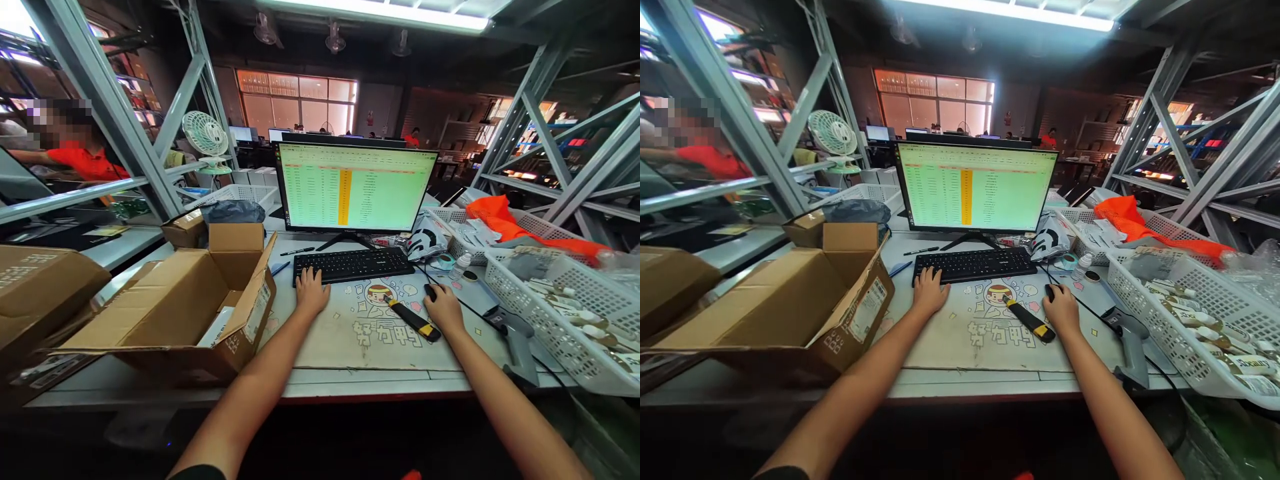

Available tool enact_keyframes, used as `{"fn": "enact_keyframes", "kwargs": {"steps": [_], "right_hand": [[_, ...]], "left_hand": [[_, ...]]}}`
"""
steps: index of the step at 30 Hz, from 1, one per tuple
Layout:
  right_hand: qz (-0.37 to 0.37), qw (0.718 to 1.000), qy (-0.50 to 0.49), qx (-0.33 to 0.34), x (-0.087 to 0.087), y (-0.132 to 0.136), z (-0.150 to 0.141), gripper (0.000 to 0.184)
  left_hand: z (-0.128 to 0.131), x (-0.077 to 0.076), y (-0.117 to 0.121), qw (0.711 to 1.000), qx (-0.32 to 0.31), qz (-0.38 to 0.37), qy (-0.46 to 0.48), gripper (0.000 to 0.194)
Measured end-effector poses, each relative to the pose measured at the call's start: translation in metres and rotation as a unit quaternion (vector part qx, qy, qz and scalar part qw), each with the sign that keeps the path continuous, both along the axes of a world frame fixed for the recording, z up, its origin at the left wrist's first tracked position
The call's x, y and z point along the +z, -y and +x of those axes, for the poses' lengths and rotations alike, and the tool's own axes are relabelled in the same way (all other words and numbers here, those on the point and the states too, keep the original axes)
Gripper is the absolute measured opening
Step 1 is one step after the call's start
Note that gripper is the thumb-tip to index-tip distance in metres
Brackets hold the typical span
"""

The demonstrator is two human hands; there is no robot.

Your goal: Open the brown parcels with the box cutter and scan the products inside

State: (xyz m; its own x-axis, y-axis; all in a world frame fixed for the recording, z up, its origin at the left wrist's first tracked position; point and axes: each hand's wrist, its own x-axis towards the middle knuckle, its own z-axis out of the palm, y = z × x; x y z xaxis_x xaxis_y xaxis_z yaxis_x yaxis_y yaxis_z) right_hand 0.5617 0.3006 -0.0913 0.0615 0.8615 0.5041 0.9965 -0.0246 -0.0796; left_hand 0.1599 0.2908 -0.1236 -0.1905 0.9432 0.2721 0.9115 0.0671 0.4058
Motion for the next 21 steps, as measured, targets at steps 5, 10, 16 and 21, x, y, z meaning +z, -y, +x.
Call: {"fn": "enact_keyframes", "kwargs": {"steps": [5, 10, 16, 21], "right_hand": [[0.032, 0.999, -0.003, 0.015, -0.0034, -0.0012, 0.0038, 0.047], [0.051, 0.998, -0.002, 0.035, -0.0037, -0.0019, 0.0056, 0.049], [0.047, 0.998, 0.0, 0.041, -0.0022, -0.002, 0.004, 0.047], [0.008, 1.0, 0.001, 0.019, 0.0021, -0.0001, 0.0001, 0.045]], "left_hand": [[-0.0025, -0.0038, -0.0049, 1.0, 0.004, 0.005, 0.003, 0.063], [-0.002, -0.0053, -0.0059, 1.0, 0.002, 0.015, 0.003, 0.062], [-0.0013, -0.0048, -0.0034, 1.0, -0.002, 0.009, 0.015, 0.062], [-0.0001, -0.0043, -0.0009, 0.999, -0.005, 0.029, 0.013, 0.061]]}}
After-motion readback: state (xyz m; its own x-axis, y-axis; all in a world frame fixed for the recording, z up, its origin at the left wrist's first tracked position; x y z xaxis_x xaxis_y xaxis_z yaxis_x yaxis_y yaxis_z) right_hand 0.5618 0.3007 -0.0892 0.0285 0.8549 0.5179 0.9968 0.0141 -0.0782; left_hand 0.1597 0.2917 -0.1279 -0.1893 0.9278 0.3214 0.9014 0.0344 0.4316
